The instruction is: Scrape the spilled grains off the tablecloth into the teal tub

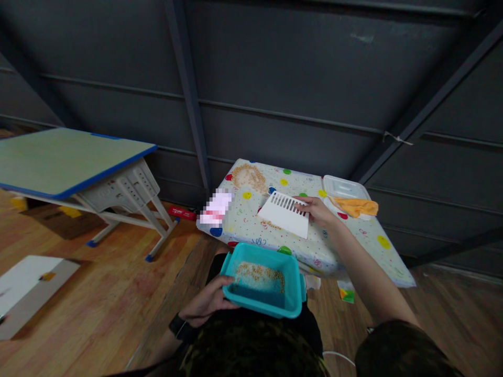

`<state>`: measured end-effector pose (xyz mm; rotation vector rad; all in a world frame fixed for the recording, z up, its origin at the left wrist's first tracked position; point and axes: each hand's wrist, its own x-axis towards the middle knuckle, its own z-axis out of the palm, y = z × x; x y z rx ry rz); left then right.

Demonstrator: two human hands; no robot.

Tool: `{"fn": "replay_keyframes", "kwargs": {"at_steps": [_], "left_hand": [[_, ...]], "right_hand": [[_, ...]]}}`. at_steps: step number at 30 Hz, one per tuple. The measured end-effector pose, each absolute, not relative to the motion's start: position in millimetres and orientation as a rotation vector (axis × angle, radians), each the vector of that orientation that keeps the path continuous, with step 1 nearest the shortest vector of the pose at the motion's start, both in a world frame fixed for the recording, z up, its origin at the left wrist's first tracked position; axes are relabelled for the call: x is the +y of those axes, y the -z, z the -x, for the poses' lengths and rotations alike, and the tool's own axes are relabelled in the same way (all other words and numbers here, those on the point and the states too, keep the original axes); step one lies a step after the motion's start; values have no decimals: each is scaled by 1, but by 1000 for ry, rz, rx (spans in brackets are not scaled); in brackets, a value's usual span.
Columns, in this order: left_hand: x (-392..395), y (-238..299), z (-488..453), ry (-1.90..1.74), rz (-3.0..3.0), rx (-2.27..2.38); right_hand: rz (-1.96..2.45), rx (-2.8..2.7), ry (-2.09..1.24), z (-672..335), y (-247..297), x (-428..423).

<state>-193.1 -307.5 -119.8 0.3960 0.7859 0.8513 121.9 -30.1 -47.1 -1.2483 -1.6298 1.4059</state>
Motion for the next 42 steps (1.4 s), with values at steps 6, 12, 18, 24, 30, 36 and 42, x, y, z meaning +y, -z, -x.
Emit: {"fn": "replay_keyframes", "kwargs": {"at_steps": [6, 12, 18, 24, 30, 36, 42], "left_hand": [[-306, 119, 193, -856, -416, 793], [-305, 120, 190, -882, -398, 827], [-304, 126, 190, -894, -384, 833], [-303, 121, 190, -885, -405, 845], [-304, 121, 190, -886, -417, 860], [-304, 120, 190, -890, -412, 846], [-305, 118, 191, -895, -420, 825]], "right_hand": [[1289, -1530, -1286, -145, 44, -31], [1358, -1511, -1325, -160, 50, -42], [1345, -1497, -1451, -158, 50, -62], [1291, -1635, -1543, -149, 41, -78], [1142, -1886, -1541, -135, 18, -94], [1223, -1622, -1380, -135, 22, -78], [1318, -1450, -1206, -130, 32, -54]]}}
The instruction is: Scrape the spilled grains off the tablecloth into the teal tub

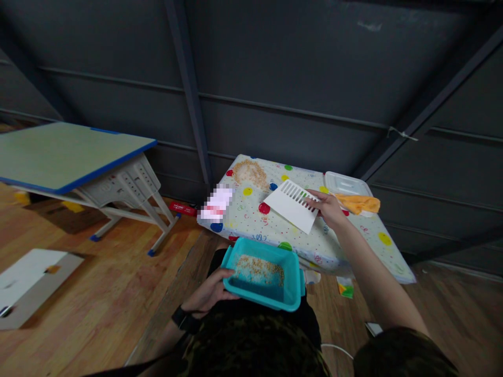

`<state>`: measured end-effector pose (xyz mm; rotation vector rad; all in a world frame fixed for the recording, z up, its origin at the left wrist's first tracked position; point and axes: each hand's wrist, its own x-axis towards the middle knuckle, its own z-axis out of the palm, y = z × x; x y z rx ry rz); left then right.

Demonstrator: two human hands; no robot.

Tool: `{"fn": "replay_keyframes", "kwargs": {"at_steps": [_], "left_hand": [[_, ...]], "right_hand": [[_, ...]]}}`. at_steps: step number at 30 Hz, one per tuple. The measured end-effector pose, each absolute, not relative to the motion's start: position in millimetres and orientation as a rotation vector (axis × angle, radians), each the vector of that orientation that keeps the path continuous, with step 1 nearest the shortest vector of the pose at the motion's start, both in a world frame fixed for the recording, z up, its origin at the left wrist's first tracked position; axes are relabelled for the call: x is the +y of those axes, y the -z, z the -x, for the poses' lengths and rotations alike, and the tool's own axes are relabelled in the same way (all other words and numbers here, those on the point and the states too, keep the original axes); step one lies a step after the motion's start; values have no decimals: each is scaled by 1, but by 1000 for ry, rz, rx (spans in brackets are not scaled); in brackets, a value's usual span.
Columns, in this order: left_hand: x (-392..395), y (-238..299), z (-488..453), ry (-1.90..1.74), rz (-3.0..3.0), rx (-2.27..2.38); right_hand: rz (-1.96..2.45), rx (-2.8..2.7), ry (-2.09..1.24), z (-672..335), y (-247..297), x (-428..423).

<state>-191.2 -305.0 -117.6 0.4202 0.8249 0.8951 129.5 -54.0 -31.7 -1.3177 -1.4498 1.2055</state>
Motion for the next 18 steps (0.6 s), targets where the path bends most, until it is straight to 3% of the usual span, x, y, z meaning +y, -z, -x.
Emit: {"fn": "replay_keyframes", "kwargs": {"at_steps": [18], "left_hand": [[-303, 123, 194, -891, -431, 834]], "right_hand": [[1247, -1589, -1549, -108, 36, -67]]}}
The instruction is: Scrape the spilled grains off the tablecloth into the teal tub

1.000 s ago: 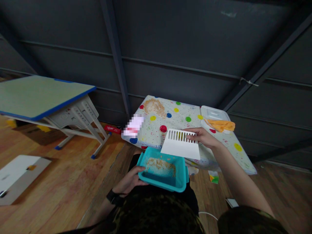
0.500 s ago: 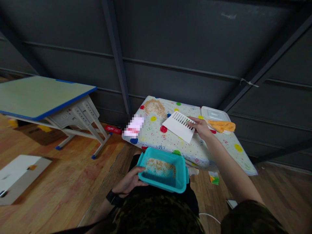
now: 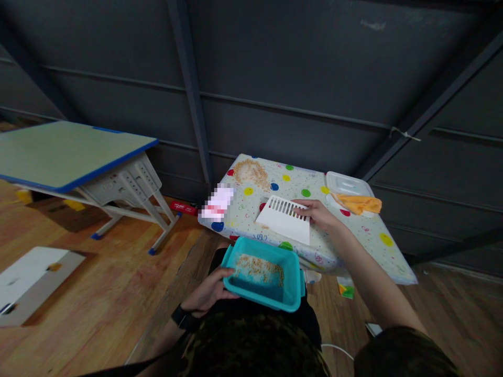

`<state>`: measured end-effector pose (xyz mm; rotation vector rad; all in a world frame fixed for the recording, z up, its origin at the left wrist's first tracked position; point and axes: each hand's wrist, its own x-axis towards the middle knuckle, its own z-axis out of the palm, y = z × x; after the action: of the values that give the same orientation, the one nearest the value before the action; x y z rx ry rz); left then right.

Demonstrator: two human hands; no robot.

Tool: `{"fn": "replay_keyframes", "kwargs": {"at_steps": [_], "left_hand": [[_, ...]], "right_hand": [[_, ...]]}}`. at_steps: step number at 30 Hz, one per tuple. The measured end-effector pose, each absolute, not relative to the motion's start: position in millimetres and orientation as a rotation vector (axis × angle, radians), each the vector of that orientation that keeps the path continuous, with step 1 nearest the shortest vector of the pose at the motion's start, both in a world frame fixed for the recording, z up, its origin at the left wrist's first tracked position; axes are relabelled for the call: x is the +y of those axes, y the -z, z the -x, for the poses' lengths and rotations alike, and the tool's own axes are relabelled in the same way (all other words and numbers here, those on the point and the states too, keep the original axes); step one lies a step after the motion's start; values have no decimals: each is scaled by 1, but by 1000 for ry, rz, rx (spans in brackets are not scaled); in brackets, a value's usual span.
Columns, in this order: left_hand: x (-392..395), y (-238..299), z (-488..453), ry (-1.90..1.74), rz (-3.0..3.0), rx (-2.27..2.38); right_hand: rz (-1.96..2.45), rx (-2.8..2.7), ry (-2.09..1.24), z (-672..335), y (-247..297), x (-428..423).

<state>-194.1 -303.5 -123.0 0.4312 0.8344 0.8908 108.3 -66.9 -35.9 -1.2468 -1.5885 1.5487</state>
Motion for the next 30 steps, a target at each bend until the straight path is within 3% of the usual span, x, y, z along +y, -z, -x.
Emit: {"fn": "replay_keyframes", "kwargs": {"at_steps": [13, 24, 30], "left_hand": [[-304, 125, 195, -892, -432, 843], [-306, 116, 201, -909, -408, 883], [-308, 105, 204, -967, -325, 846]], "right_hand": [[1147, -1788, -1598, -119, 18, -82], [1223, -1520, -1285, -89, 33, -49], [1192, -1649, -1483, -84, 36, -54]]}}
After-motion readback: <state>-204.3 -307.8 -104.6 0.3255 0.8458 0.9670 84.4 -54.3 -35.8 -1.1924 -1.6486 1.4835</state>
